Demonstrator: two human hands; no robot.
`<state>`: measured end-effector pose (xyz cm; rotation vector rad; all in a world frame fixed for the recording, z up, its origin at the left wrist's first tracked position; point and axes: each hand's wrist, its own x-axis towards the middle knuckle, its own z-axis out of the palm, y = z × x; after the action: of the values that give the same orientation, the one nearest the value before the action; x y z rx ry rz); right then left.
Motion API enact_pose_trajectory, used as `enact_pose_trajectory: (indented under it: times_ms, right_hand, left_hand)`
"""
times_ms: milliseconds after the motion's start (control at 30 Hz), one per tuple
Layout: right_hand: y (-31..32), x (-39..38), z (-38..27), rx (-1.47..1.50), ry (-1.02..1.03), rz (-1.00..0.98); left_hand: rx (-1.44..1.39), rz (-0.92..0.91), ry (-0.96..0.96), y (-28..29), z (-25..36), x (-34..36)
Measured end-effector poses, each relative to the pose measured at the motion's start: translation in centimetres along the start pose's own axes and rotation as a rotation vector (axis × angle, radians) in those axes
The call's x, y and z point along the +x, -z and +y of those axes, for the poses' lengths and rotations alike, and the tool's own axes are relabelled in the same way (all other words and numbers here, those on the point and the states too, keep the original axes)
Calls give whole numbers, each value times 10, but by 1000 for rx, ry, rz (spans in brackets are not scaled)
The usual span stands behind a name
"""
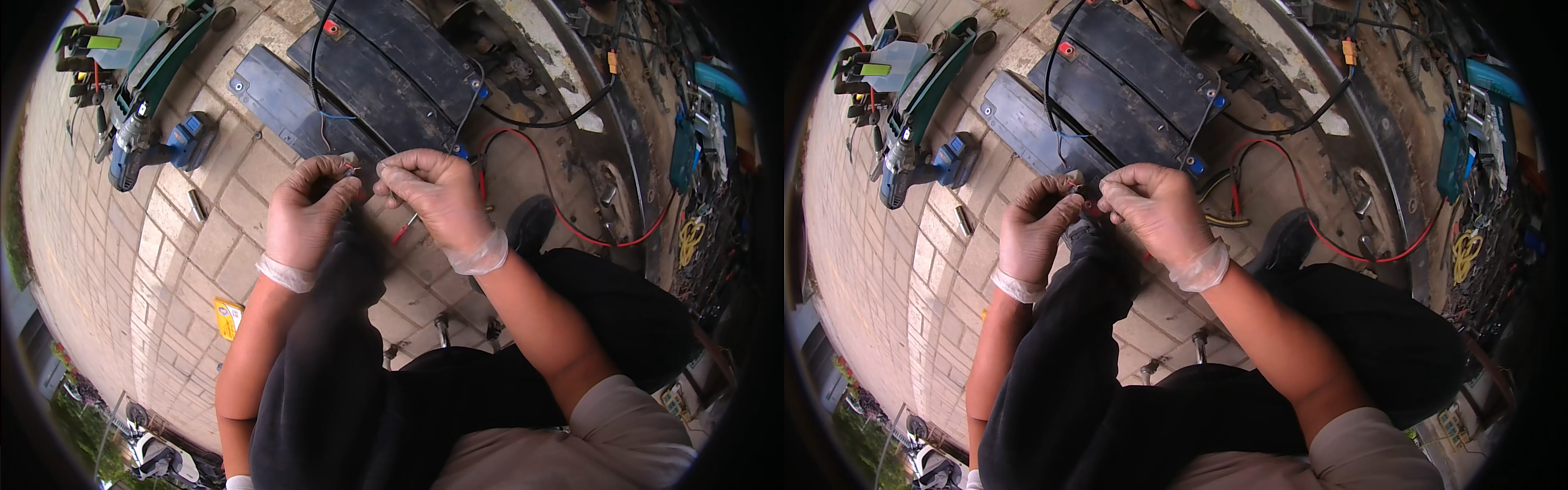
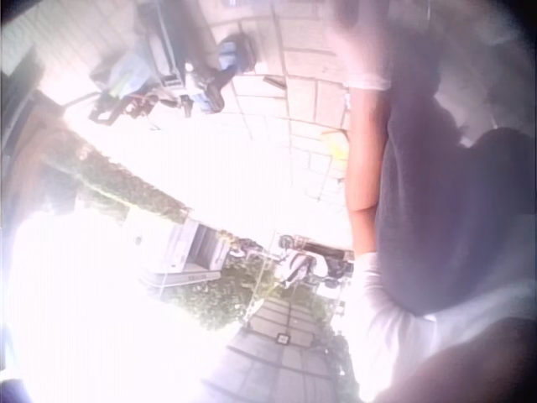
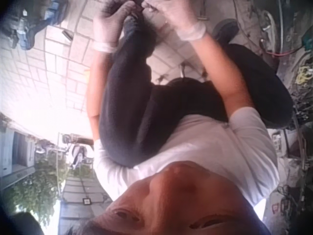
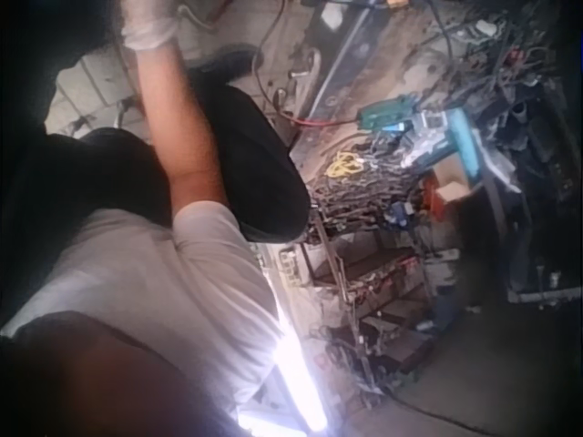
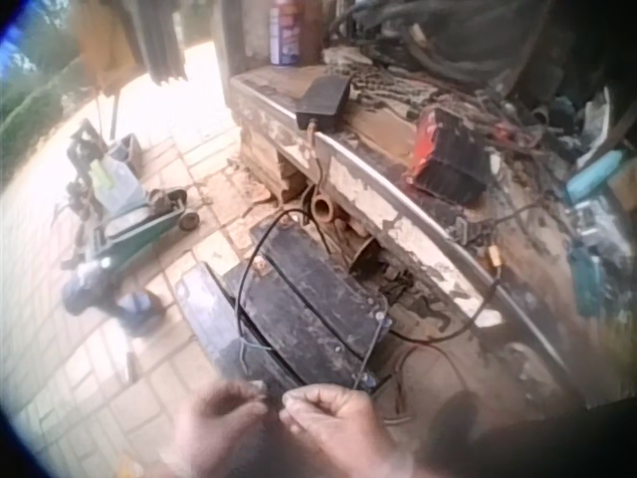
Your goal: The person strips the insulation from two wires using pliers, then twists the exposed ends together by hand to join them. The joined wires are held and inspected briefly.
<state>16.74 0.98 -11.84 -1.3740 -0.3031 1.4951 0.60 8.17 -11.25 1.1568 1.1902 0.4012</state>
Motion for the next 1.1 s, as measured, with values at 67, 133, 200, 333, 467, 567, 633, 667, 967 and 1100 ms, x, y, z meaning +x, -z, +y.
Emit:
enact_pose_trajectory:
  times_ms: [67,133,200,333,467,567,633,667,967,1100]
  right_hand:
    - [-2,-4,-9,-44,40,-14]
    - [-5,-9,-17,-73,86,-27]
    - [-9,-15,-25,-61,179,-63]
    - [-13,-20,-31,-294,272,-66]
    - [-16,-20,-28,-456,433,-68]
    - [-18,-22,-26,-467,454,-72]
    - [-18,-23,-26,-478,465,-77]
    - [-17,-23,-26,-491,472,-81]
    - [-16,-21,-25,-604,601,-79]
    - [-16,-21,-24,-582,625,-87]
  left_hand:
    - [-346,-65,99,6,9,-11]
    - [-374,-82,148,9,17,-19]
    - [-425,-105,140,10,23,-23]
    - [-433,-96,80,8,32,-28]
    - [-397,-93,43,8,37,-34]
    - [-342,-93,22,8,39,-37]
    - [-312,-92,13,8,39,-38]
    - [-301,-92,11,8,39,-39]
    - [-255,-89,-4,8,37,-40]
    - [-250,-80,-15,6,38,-39]
